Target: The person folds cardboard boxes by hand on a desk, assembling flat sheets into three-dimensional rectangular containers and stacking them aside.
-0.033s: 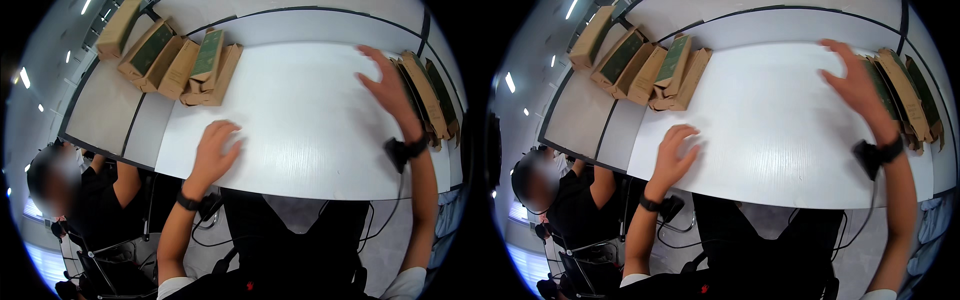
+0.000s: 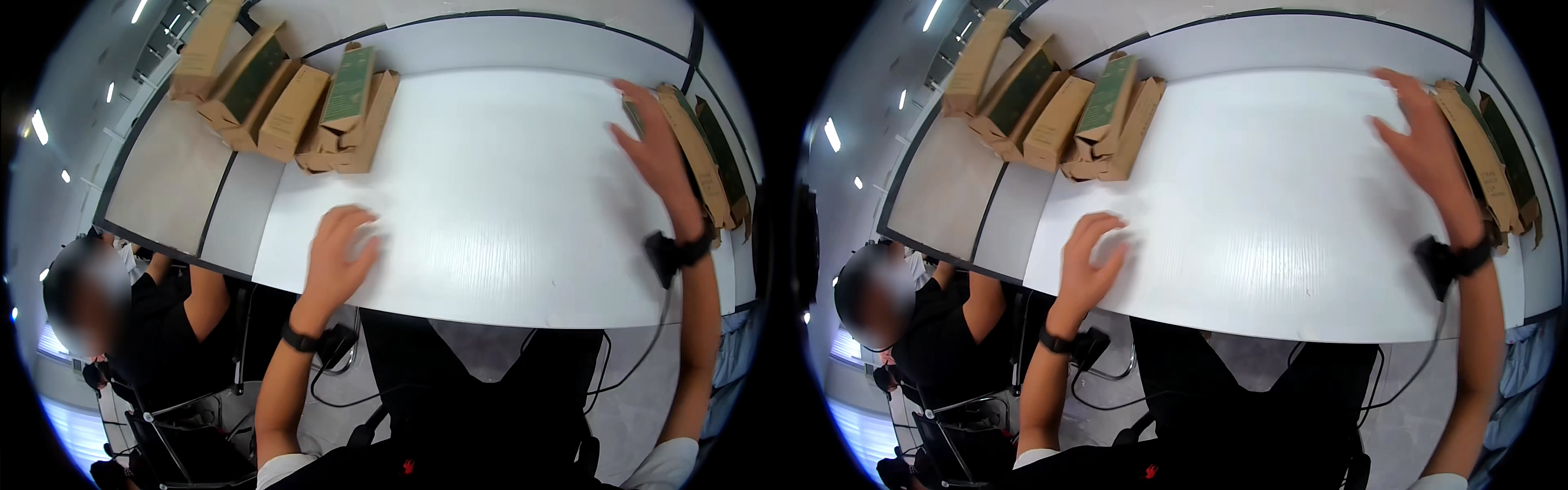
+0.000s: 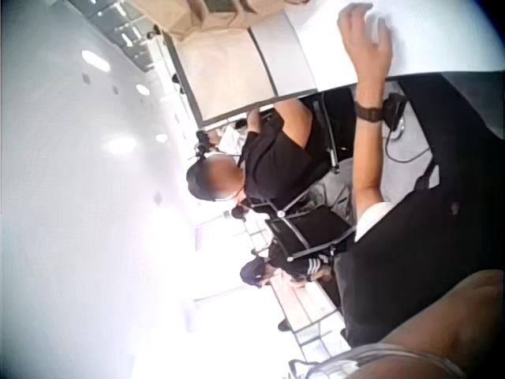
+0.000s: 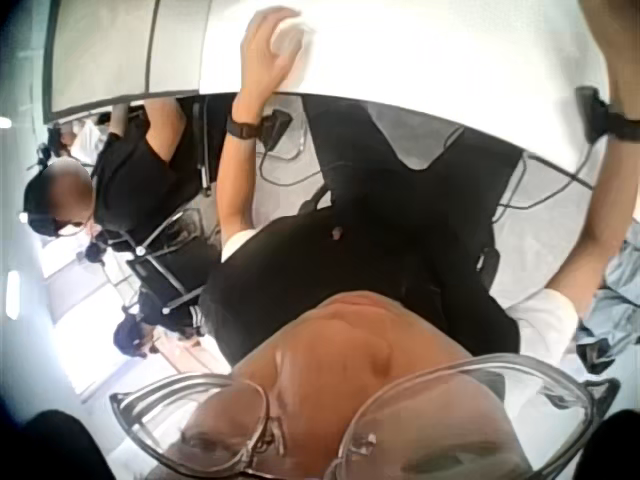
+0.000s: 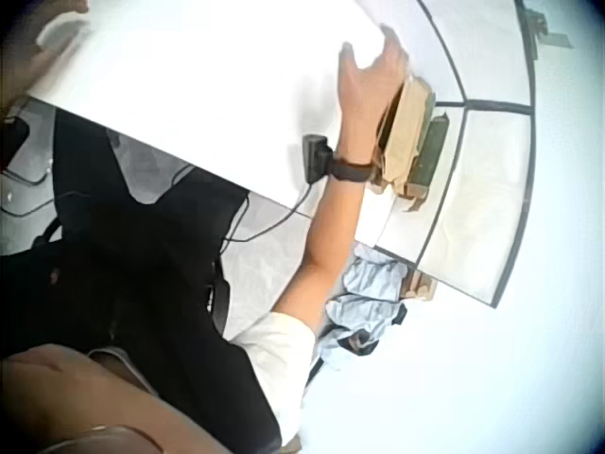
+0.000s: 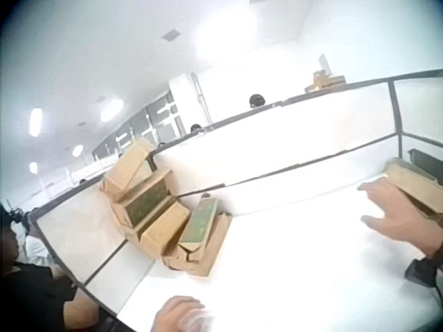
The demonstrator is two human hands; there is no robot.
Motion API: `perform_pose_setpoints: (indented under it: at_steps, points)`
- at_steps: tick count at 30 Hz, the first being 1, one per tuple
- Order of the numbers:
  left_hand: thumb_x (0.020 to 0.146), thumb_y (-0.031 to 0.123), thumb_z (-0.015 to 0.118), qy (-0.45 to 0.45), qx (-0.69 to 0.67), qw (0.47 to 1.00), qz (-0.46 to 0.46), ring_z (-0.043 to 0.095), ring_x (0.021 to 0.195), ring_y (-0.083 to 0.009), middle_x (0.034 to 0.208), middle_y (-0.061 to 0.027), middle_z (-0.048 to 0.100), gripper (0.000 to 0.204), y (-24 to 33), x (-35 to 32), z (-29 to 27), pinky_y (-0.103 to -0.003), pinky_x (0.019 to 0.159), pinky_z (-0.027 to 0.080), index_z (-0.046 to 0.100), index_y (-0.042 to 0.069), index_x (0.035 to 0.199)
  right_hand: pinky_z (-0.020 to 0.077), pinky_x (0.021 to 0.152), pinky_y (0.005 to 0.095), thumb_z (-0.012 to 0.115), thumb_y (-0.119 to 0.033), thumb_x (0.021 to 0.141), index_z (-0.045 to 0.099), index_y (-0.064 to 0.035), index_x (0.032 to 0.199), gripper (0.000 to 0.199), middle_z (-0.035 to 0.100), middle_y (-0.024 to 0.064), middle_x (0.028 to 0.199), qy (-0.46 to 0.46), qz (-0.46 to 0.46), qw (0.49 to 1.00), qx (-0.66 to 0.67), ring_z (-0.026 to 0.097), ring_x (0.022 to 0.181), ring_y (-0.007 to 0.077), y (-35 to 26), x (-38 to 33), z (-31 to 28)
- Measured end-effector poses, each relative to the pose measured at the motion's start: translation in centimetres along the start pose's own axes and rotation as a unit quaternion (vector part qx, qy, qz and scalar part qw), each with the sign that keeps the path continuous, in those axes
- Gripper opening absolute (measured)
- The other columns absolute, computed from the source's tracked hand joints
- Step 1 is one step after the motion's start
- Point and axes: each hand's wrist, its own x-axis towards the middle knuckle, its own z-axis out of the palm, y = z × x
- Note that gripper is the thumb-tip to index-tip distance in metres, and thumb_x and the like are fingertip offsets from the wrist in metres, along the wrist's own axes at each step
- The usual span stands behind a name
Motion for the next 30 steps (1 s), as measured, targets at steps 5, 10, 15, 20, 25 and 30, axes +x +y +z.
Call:
perform_pose_setpoints:
  at_steps: [5, 10, 15, 20, 25, 30]
  points:
    - [0.084, 0.002, 0.069, 0.102, 0.032, 0.992, -0.065, 0.06, 0.109, -0.0283, 0.119, -0.0133, 0.062, 0.035, -3.2, -0.7, -1.8, -0.039, 0.09, 0.049, 0.063, 0.004, 0.118, 0.0388, 0.114, 0.0432, 0.075, -0.034, 0.085, 0.048, -0.0026, 0.15, 0.077, 0.053, 0.0255, 0.145, -0.11, 0.168, 0.961, -0.19, 0.049, 0.136, 0.0414, 10.1, -7.6, -2.5]
    - [0.087, 0.01, 0.073, 0.097, 0.029, 0.987, -0.122, 0.057, 0.12, -0.0261, 0.13, -0.0104, 0.058, 0.047, -3.4, 1.1, 1.0, -0.041, 0.099, 0.048, 0.058, 0.004, 0.132, 0.0451, 0.107, 0.0439, 0.075, -0.052, 0.078, 0.049, 0.0007, 0.147, 0.091, 0.058, 0.0301, 0.136, -0.073, 0.217, 0.943, -0.241, 0.056, 0.126, 0.0449, 10.6, -6.2, -1.8]
    - [0.088, 0.016, 0.074, 0.026, -0.01, 0.988, -0.153, 0.055, 0.123, -0.0287, 0.134, -0.0114, 0.056, 0.053, -2.6, 1.0, 2.1, -0.043, 0.102, 0.046, 0.055, 0.006, 0.136, 0.0515, 0.093, 0.0429, 0.08, -0.046, 0.073, 0.05, 0.0021, 0.143, 0.09, 0.066, 0.0277, 0.119, -0.201, 0.139, 0.955, -0.166, 0.065, 0.109, 0.0397, 3.1, -4.6, -1.6]
    - [0.087, 0.013, 0.074, -0.047, -0.082, 0.992, -0.083, 0.058, 0.12, -0.0278, 0.128, -0.0121, 0.061, 0.044, 2.2, 3.6, 3.5, -0.04, 0.1, 0.046, 0.061, 0.005, 0.128, 0.0482, 0.104, 0.0391, 0.085, -0.034, 0.078, 0.05, -0.0131, 0.148, 0.081, 0.057, 0.0141, 0.131, -0.315, 0.203, 0.9, 0.222, 0.058, 0.121, 0.0263, -1.4, -3.4, -0.9]
    - [0.083, 0.005, 0.074, -0.083, -0.146, 0.983, 0.072, 0.063, 0.114, -0.0309, 0.121, -0.0148, 0.065, 0.036, 7.4, 5.8, 3.8, -0.038, 0.1, 0.048, 0.066, 0.003, 0.118, 0.0439, 0.112, 0.0468, 0.081, -0.045, 0.08, 0.048, -0.0103, 0.151, 0.085, 0.053, 0.0182, 0.146, -0.254, 0.062, 0.935, 0.239, 0.052, 0.133, 0.0348, -5.7, 0.5, -0.5]
    - [0.085, 0.012, 0.074, -0.17, -0.168, 0.963, 0.121, 0.058, 0.117, -0.0346, 0.126, -0.0153, 0.059, 0.037, 9.1, 5.1, 7.6, -0.041, 0.097, 0.05, 0.065, 0.007, 0.12, 0.041, 0.113, 0.0467, 0.077, -0.061, 0.075, 0.042, -0.0008, 0.152, 0.104, 0.051, 0.0257, 0.145, -0.166, -0.091, 0.982, -0.019, 0.05, 0.133, 0.0416, -4.5, -4.2, 7.4]
